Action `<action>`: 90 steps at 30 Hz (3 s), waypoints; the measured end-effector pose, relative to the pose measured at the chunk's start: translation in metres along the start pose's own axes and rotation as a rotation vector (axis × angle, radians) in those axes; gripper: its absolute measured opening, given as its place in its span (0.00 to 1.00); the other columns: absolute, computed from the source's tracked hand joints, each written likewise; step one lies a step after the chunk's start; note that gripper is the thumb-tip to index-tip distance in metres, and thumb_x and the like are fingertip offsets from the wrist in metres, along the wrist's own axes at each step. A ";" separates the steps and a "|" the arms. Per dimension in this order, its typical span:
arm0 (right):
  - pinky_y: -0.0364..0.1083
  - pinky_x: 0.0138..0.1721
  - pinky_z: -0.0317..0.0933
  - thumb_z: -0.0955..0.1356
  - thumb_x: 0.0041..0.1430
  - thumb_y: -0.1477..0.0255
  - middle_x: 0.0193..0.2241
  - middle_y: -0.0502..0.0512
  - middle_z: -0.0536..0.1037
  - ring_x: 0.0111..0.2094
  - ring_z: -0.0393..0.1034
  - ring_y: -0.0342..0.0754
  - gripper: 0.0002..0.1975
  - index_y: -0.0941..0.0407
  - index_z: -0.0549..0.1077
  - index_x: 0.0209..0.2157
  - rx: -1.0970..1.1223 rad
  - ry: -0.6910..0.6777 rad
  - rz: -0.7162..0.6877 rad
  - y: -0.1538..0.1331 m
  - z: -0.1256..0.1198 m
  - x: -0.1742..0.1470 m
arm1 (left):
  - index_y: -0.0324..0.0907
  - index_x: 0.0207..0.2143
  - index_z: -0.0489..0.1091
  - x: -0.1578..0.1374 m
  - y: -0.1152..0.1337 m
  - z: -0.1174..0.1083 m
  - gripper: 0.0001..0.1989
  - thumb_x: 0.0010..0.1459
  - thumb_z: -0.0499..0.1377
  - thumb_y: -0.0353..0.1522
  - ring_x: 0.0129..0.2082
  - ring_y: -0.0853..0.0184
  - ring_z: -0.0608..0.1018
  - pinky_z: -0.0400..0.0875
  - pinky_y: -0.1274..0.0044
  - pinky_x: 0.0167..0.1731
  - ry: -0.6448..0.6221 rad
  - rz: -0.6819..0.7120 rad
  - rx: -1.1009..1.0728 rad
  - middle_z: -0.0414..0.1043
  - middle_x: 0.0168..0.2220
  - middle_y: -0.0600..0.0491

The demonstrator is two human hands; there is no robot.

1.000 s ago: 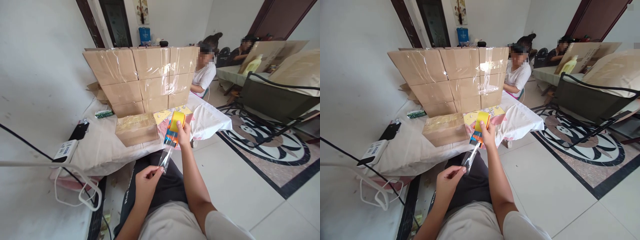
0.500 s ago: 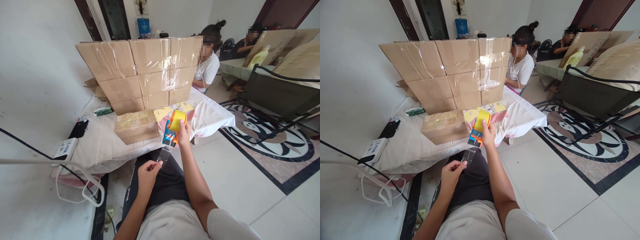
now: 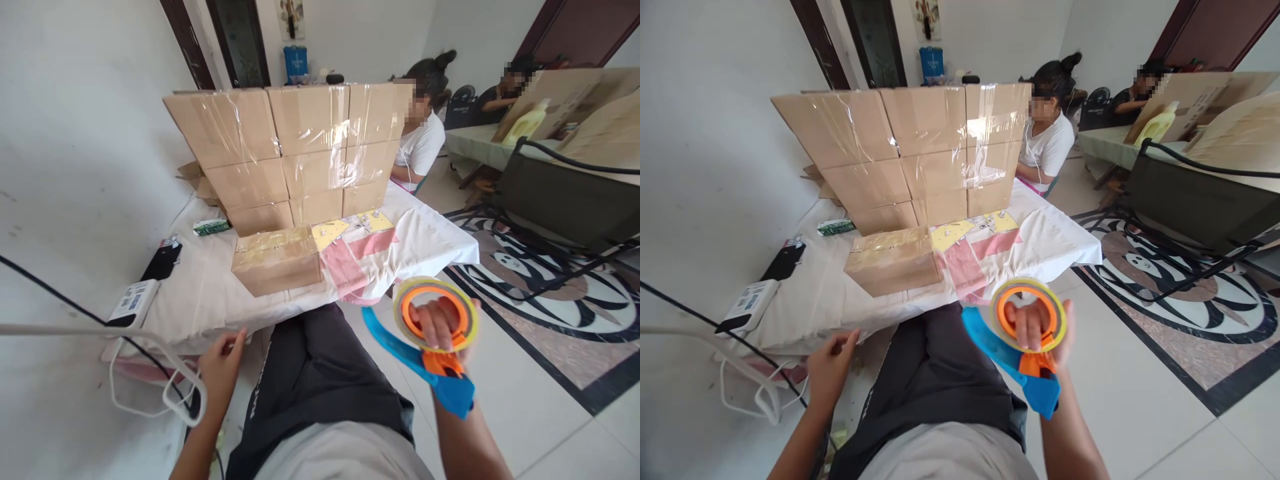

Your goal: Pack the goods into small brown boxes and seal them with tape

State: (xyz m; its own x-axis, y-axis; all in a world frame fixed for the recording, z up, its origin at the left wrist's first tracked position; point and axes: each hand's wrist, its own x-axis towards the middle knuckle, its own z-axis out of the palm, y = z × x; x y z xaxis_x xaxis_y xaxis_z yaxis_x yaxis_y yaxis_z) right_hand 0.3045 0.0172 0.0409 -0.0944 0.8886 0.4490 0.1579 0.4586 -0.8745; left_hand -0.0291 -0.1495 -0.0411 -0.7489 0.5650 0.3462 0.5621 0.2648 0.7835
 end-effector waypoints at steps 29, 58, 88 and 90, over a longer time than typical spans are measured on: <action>0.42 0.26 0.58 0.71 0.54 0.49 0.22 0.53 0.75 0.24 0.67 0.44 0.23 0.57 0.78 0.27 0.763 -0.735 0.622 -0.014 0.192 -0.017 | 0.41 0.25 0.77 0.001 0.065 0.016 0.12 0.50 0.68 0.41 0.25 0.68 0.74 0.68 0.77 0.29 -0.216 -0.114 -0.431 0.75 0.23 0.54; 0.44 0.35 0.58 0.68 0.62 0.61 0.28 0.51 0.77 0.31 0.68 0.44 0.15 0.58 0.77 0.30 -0.034 -0.983 -0.190 -0.085 0.296 0.153 | 0.38 0.26 0.77 0.128 0.072 0.012 0.14 0.47 0.66 0.41 0.21 0.75 0.65 0.59 0.79 0.24 0.189 -0.298 -0.625 0.76 0.26 0.53; 0.42 0.21 0.50 0.69 0.57 0.75 0.31 0.55 0.81 0.21 0.64 0.40 0.01 0.57 0.72 0.32 0.414 -1.005 0.459 -0.083 0.322 0.168 | 0.40 0.25 0.71 0.194 0.109 -0.003 0.12 0.47 0.68 0.38 0.15 0.81 0.55 0.43 0.80 0.16 -0.081 -0.120 -0.747 0.68 0.25 0.57; 0.42 0.21 0.49 0.68 0.60 0.70 0.32 0.57 0.82 0.23 0.68 0.43 0.05 0.57 0.72 0.33 0.362 -1.078 0.482 -0.081 0.326 0.171 | 0.40 0.25 0.70 0.192 0.106 -0.005 0.12 0.47 0.68 0.38 0.16 0.81 0.55 0.44 0.80 0.16 -0.083 -0.108 -0.760 0.68 0.25 0.57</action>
State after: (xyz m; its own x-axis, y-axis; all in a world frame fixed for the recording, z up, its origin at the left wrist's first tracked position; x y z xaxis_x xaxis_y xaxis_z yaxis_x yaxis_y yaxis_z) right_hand -0.0447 0.1278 0.1286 -0.8907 0.4240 -0.1638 0.1359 -0.0955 -0.9861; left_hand -0.1152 -0.0169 0.1115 -0.7404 0.6311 0.2315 0.0693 -0.2709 0.9601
